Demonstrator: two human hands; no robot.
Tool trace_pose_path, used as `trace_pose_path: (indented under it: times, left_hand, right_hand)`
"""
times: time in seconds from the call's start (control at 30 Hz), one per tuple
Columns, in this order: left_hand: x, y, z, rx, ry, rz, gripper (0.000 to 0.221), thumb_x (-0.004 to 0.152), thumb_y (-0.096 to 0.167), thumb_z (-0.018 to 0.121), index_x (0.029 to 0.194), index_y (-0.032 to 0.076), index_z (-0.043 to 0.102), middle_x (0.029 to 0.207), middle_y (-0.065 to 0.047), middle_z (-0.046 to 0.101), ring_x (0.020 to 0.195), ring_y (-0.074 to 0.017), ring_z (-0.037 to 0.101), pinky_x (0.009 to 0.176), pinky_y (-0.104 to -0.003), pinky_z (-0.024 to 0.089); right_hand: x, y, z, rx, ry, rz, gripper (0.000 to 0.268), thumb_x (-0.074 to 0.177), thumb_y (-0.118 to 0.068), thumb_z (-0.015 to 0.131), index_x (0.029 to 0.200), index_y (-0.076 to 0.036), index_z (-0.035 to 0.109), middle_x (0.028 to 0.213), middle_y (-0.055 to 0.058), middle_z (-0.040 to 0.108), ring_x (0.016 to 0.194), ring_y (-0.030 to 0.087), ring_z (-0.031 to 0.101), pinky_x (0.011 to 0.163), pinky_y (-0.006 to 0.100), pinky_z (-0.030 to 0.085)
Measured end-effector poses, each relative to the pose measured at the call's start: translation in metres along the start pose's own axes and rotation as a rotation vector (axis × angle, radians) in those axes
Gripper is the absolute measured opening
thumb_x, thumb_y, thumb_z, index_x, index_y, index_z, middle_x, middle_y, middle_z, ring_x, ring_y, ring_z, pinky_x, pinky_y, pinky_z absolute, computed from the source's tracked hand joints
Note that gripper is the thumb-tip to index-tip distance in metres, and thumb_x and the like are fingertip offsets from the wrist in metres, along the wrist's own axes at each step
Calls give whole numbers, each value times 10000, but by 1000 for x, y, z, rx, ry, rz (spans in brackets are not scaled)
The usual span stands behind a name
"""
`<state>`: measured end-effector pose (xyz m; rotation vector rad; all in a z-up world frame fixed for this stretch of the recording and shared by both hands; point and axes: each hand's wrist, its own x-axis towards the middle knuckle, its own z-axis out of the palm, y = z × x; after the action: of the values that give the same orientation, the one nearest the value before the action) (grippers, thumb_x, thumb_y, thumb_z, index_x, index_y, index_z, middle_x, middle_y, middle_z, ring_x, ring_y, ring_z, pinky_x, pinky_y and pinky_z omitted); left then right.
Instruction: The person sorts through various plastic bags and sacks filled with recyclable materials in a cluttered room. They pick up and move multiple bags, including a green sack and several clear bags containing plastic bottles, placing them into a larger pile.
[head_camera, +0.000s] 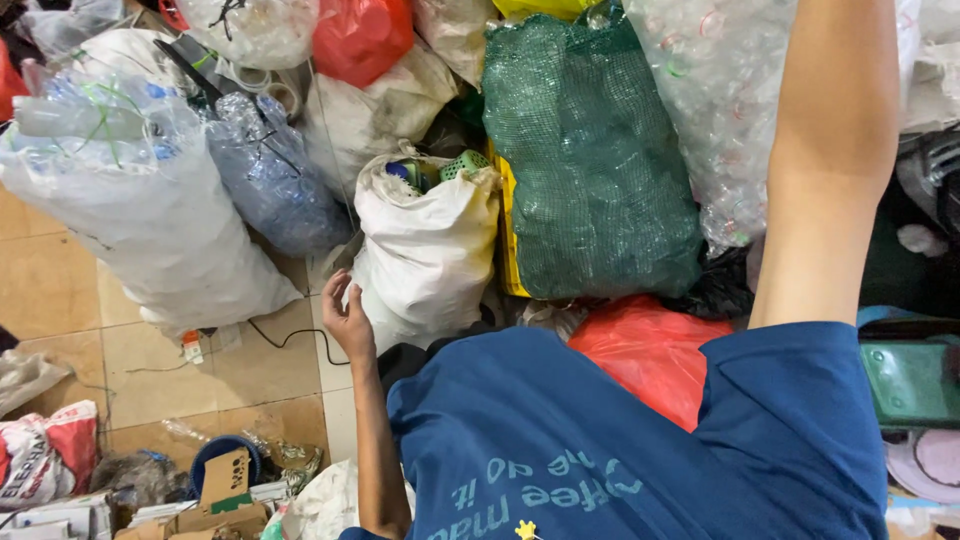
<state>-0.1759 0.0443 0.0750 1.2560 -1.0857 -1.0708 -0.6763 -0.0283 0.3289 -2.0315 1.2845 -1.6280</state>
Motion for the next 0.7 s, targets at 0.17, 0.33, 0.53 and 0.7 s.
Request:
trace_pose_path:
  times: [0.17,0.33,0.53,0.7]
  left_hand:
    - [1,-23,-23,-6,26,26,262,1004,52,637,1264,15,629,1327,-122,656,1220,-219,637,1002,-334,557]
    - [4,-32,-33,4,76,10,227,1023,51,621,1245,5,636,1322,-128,659,1208,-221,634,975,-327,549]
    - [22,-43,-6,-4,17,-51,220,1026,79,638,1235,19,673,1229,-122,691,1143,-211,679,951,-328,612]
    - [29,1,17,-131,-207,-6,220,1013,71,651,1227,21,645,1337,-124,652,1181,-214,654,913,-318,586]
  right_hand:
    - [-4,-21,5,24,0,-11,326,1042,-85,717,1313,-52,540,1341,135,470,1275,243,509,1128,372,434]
    - [-4,-33,23,70,-17,-24,296,1051,-84,705,1299,-56,546,1317,123,484,1256,225,515,1118,362,436]
    - [-8,-52,44,126,7,-38,260,1061,-82,691,1282,-60,554,1288,108,501,1233,204,524,1105,349,439]
    - [-29,-68,78,203,30,-27,230,1070,-80,679,1267,-63,561,1263,97,515,1214,186,531,1095,339,442]
